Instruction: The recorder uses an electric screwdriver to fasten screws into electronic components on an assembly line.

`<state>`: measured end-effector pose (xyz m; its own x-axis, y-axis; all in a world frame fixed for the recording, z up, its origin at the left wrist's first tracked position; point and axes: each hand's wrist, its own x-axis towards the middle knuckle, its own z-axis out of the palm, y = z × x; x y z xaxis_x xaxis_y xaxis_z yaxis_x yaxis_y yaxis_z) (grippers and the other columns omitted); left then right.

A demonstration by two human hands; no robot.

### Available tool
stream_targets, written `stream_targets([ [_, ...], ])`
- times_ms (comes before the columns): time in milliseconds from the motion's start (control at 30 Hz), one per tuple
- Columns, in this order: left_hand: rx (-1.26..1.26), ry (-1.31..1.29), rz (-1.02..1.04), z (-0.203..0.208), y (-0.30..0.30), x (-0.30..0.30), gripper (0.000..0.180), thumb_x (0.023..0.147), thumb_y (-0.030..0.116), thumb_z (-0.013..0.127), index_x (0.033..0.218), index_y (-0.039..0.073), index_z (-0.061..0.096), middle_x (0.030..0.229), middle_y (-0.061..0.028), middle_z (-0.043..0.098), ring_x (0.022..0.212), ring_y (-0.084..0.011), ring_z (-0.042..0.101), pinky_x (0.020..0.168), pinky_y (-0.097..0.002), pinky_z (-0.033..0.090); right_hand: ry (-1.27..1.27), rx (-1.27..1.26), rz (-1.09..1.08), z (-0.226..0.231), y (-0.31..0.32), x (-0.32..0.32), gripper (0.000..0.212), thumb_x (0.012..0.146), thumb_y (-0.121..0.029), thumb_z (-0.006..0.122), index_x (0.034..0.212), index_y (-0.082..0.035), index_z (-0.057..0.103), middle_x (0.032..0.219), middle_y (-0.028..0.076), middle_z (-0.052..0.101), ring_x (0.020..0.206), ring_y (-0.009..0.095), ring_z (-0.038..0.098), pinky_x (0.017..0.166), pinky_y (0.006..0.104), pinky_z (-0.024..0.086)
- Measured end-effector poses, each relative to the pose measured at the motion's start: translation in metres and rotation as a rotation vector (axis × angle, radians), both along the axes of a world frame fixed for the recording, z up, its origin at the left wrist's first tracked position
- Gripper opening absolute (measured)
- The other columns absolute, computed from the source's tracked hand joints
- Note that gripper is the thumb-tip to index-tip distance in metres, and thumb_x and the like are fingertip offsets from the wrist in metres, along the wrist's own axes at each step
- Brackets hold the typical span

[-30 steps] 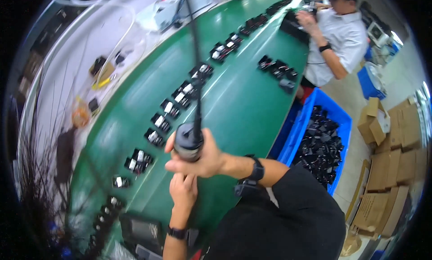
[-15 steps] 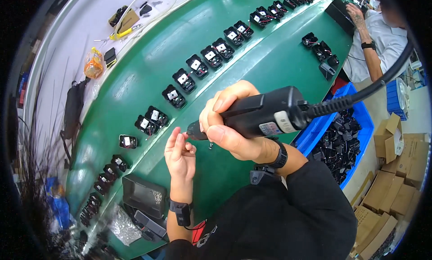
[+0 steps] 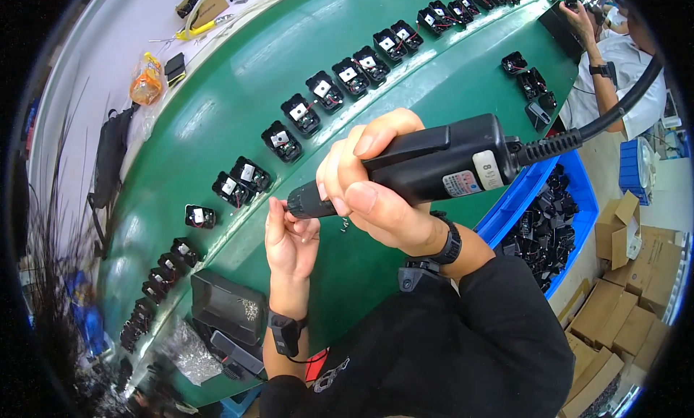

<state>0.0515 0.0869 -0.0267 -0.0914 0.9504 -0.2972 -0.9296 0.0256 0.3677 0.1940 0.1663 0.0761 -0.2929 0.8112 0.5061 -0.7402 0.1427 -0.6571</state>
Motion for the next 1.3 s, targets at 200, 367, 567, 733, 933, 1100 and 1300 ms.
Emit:
stream_targets([
  [200,-0.136,-0.016,0.052,0.006,0.013,-0.001,0.021,0.098,0.029,0.058,0.092,0.010,0.062,0.069,0.0007,0.060,0.055,-0.0090,0.052,0.047,-0.0231,0.035,-0.025,0.062,-0.034,-0.009,0.007,-0.004,0.028,0.090,-0.016,0.063,0.112,-0.016,0.046,0.075,-0.002,0.049,0.066,0.013,0.052,0.071,0.0322,0.044],
  [367,-0.086,-0.103,0.017,-0.009,0.017,-0.009,0.022,0.098,0.030,0.057,0.090,0.010,0.061,0.068,0.0010,0.058,0.054,-0.0089,0.050,0.046,-0.0235,0.035,-0.001,0.079,-0.016,-0.013,0.012,-0.011,0.029,0.090,-0.016,0.064,0.112,-0.015,0.046,0.076,-0.002,0.050,0.068,0.013,0.053,0.071,0.0325,0.044],
  [567,-0.027,-0.056,-0.017,-0.010,0.020,-0.006,0.029,0.096,0.034,0.060,0.091,0.006,0.064,0.069,-0.0007,0.060,0.054,-0.0103,0.053,0.047,-0.0235,0.038,0.023,0.114,0.010,-0.011,0.020,-0.014,0.030,0.089,-0.012,0.063,0.112,-0.016,0.044,0.076,-0.001,0.049,0.067,0.014,0.052,0.071,0.0334,0.044],
  [733,-0.087,1.324,-0.226,0.011,0.028,-0.024,0.031,0.072,0.017,0.081,0.095,0.002,0.068,0.076,-0.0052,0.068,0.067,-0.0161,0.064,0.061,-0.0290,0.049,-0.132,0.193,-0.199,-0.030,0.053,-0.040,0.031,0.087,0.000,0.057,0.113,-0.012,0.044,0.078,0.003,0.051,0.066,0.014,0.051,0.071,0.0370,0.045],
  [933,-0.002,2.370,0.124,0.013,0.075,-0.064,0.074,0.058,0.029,0.088,0.124,0.012,0.058,0.125,-0.0046,0.056,0.120,-0.0258,0.049,0.095,-0.0425,0.039,-0.134,0.153,-0.310,-0.064,0.084,-0.076,0.028,0.078,0.008,0.066,0.102,0.000,0.054,0.073,0.005,0.059,0.061,0.009,0.056,0.055,0.0237,0.047],
  [1100,-0.007,2.452,-0.022,-0.009,0.088,-0.075,0.080,0.058,0.030,0.088,0.128,0.011,0.056,0.125,-0.0048,0.059,0.121,-0.0223,0.052,0.095,-0.0435,0.038,-0.194,0.160,-0.306,-0.079,0.090,-0.089,0.028,0.077,0.004,0.068,0.101,0.000,0.055,0.073,0.004,0.059,0.062,0.008,0.056,0.056,0.0236,0.047],
  [1300,0.053,2.414,0.034,-0.021,0.092,-0.079,0.075,0.059,0.028,0.087,0.126,0.010,0.057,0.121,-0.0062,0.062,0.117,-0.0222,0.056,0.094,-0.0428,0.038,-0.178,0.134,-0.268,-0.076,0.090,-0.092,0.028,0.077,0.005,0.068,0.101,0.001,0.055,0.074,0.003,0.059,0.062,0.008,0.056,0.056,0.0238,0.047],
])
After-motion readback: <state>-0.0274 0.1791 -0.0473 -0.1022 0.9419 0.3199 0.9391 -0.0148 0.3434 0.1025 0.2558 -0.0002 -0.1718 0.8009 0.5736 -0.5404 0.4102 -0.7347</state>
